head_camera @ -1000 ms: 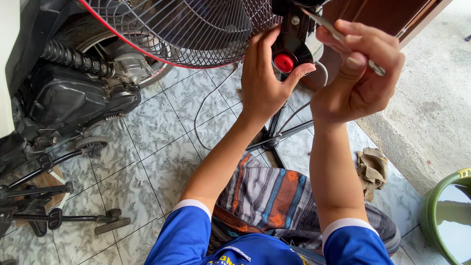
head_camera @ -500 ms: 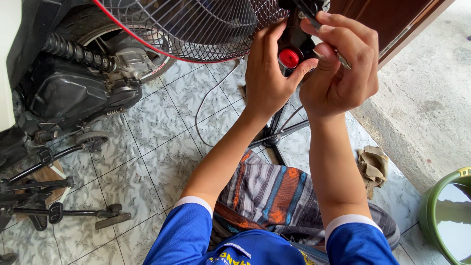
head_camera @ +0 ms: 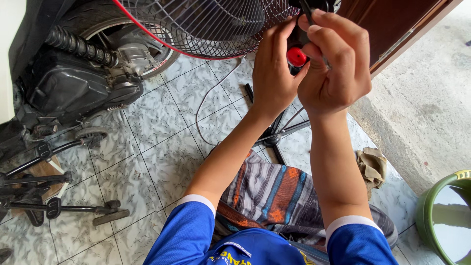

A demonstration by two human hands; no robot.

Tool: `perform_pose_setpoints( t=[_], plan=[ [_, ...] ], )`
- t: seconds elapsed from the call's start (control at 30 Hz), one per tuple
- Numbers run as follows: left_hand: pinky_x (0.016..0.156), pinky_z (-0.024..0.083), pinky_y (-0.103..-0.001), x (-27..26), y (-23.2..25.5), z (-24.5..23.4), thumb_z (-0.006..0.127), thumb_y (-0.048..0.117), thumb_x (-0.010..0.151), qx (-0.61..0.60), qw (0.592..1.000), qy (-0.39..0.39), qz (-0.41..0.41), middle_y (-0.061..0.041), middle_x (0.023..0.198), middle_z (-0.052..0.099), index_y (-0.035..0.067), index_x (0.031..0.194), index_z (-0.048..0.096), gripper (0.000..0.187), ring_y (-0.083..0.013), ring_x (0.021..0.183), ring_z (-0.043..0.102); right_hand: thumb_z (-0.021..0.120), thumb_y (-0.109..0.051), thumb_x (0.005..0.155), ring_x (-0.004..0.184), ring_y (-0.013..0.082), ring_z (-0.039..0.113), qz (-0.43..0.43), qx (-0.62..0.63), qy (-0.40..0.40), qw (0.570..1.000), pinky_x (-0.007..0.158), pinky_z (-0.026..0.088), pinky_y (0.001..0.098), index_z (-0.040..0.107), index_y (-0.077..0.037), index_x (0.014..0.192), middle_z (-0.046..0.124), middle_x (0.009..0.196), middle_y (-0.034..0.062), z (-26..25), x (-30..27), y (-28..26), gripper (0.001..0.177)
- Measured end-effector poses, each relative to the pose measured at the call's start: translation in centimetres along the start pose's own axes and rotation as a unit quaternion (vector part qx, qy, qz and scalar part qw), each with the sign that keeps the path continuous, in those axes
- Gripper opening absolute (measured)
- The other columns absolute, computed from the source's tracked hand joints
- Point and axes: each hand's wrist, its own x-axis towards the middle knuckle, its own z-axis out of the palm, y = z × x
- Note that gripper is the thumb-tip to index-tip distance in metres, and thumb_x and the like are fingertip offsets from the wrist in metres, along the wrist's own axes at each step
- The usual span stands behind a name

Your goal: The person sits on the floor and uses a screwdriver to tighten screws on the front grill and the neck joint of a standing fan. The person adjusts the fan's position and secures the components.

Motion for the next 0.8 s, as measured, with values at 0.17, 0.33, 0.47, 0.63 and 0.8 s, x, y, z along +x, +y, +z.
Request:
perform_pose_setpoints(
  t=[0.17,0.33,0.47,0.63,0.8],
  plan=[
    [0.112,0.048,-0.038,0.0,0.1,0.2,0.08,0.024,0.092,-0.006,1.0,0.017,0.008,-0.009,0.139,0.054,0.01,0.15,0.042,0.07,-0.0274,0.131,0.056,0.067,0.004,0.108,0.105,0.0303,0.077,0.016,0.008,-0.01,1.0,0.088,0.068,0.0365,0.066,0.006,0.113,0.069,0.118,0.0219,0.4,-0.4,-0.3,0.005],
    [0.11,0.05,-0.036,0.1,0.1,0.1,0.078,0.028,0.095,-0.007,1.0,0.012,0.002,-0.008,0.138,0.055,0.01,0.148,0.043,0.066,-0.0247,0.13,0.058,0.067,0.004,0.111,0.106,0.027,0.075,0.003,-0.033,-0.014,0.999,0.086,0.066,0.0359,0.066,0.006,0.113,0.069,0.119,0.0219,0.5,-0.8,-0.4,0.003],
    [0.101,0.054,-0.034,0.0,0.0,0.2,0.081,0.054,0.086,-0.009,1.0,0.017,-0.006,-0.007,0.133,0.056,0.01,0.146,0.046,0.082,-0.0242,0.121,0.061,0.052,-0.008,0.115,0.102,0.025,0.077,0.083,0.105,0.08,0.988,0.08,0.065,0.036,0.06,0.004,0.112,0.07,0.113,0.0172,0.4,-1.2,1.3,0.014],
    [0.096,0.056,-0.032,0.2,-0.7,0.7,0.074,0.065,0.086,0.018,0.999,0.028,0.012,-0.006,0.132,0.057,0.01,0.146,0.047,0.086,-0.0217,0.117,0.062,0.048,-0.022,0.12,0.092,0.0283,0.078,0.176,0.317,0.138,0.922,0.08,0.068,0.0411,0.053,0.001,0.121,0.073,0.113,0.0247,-2.8,-2.3,6.2,0.023],
    [0.093,0.057,-0.029,-0.1,-0.8,1.2,0.074,0.065,0.087,0.012,0.999,0.041,0.022,-0.005,0.125,0.056,0.01,0.146,0.048,0.084,-0.0182,0.113,0.063,0.054,-0.006,0.12,0.074,0.0246,0.067,0.274,0.433,0.153,0.845,0.071,0.061,0.0423,0.054,0.001,0.108,0.065,0.089,0.0187,-3.9,-3.1,13.8,0.014]
  ],
)
